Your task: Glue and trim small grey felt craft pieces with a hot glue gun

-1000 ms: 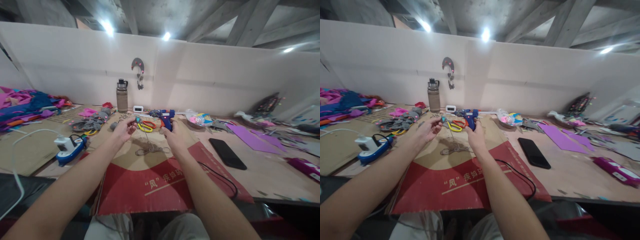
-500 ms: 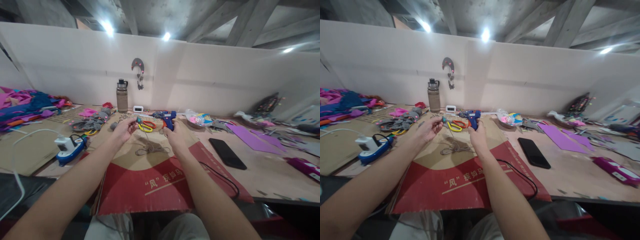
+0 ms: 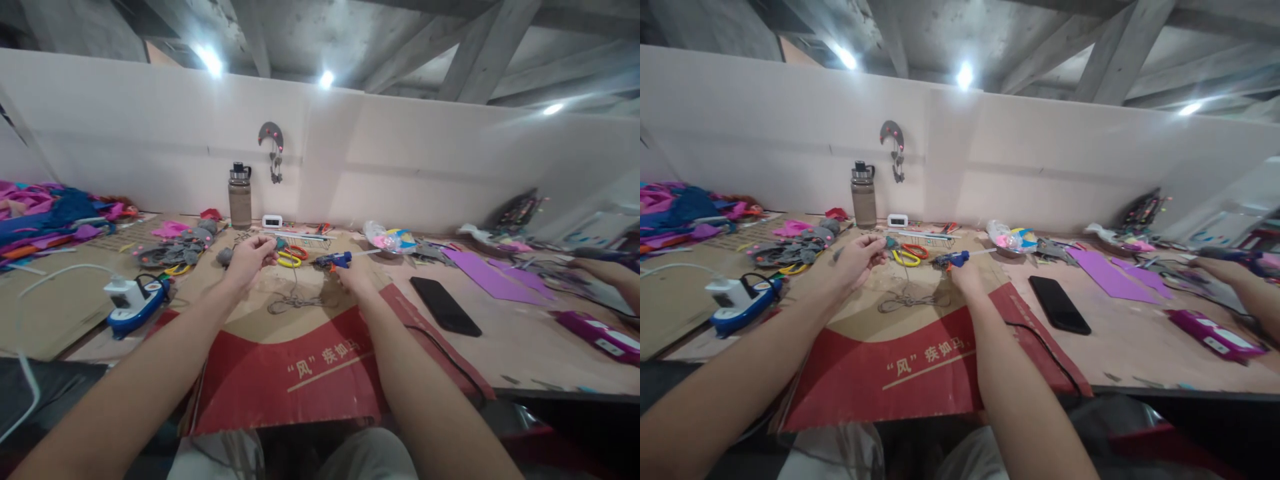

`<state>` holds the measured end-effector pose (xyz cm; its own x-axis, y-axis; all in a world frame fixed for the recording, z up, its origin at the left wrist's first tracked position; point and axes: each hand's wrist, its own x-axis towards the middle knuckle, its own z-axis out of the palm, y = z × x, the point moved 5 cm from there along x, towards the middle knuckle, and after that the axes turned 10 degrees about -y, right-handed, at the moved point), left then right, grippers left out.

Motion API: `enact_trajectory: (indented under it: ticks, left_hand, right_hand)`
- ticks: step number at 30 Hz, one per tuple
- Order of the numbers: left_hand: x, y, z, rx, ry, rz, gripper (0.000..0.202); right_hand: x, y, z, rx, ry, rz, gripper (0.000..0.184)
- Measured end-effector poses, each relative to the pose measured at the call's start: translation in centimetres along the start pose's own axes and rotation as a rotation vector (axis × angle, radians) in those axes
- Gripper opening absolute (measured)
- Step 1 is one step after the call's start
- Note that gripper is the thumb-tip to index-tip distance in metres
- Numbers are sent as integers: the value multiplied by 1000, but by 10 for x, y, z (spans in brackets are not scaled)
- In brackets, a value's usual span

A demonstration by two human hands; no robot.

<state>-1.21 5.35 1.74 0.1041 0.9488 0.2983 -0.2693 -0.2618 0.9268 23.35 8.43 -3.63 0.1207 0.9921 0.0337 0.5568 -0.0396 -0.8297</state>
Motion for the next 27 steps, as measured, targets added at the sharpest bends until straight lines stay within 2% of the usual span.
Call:
enact_trajectory:
  ticks: [3, 5, 6, 9, 12, 15, 21, 27]
  left_hand:
    - [0, 0, 1, 68, -24, 39, 20]
    - [-1, 1, 3, 129, -38, 63, 21]
    - [-2, 2, 5, 164, -49, 72, 21]
    - [-5, 4, 11, 260, -78, 83, 20]
    - [-8, 4, 17, 331, -88, 76, 19]
    - [-12, 4, 25, 431, -119, 75, 16]
    - [-18, 7, 38, 595, -192, 86, 10]
    - [-20, 7, 39, 683, -172, 95, 6]
  right_hand:
    - [-10, -6, -11, -96, 127, 51, 23]
    - [-18, -20, -13, -96, 203, -20, 33]
    - [-22, -29, -10, -47, 193, -99, 35]
    - [-31, -54, 13, 272, -46, -359, 38]
    - [-41, -69, 31, 448, -195, -495, 35]
    - [-45, -74, 39, 504, -230, -523, 29]
    - [-48, -76, 42, 485, -236, -517, 18]
    - [-51, -80, 41, 439, -199, -493, 13]
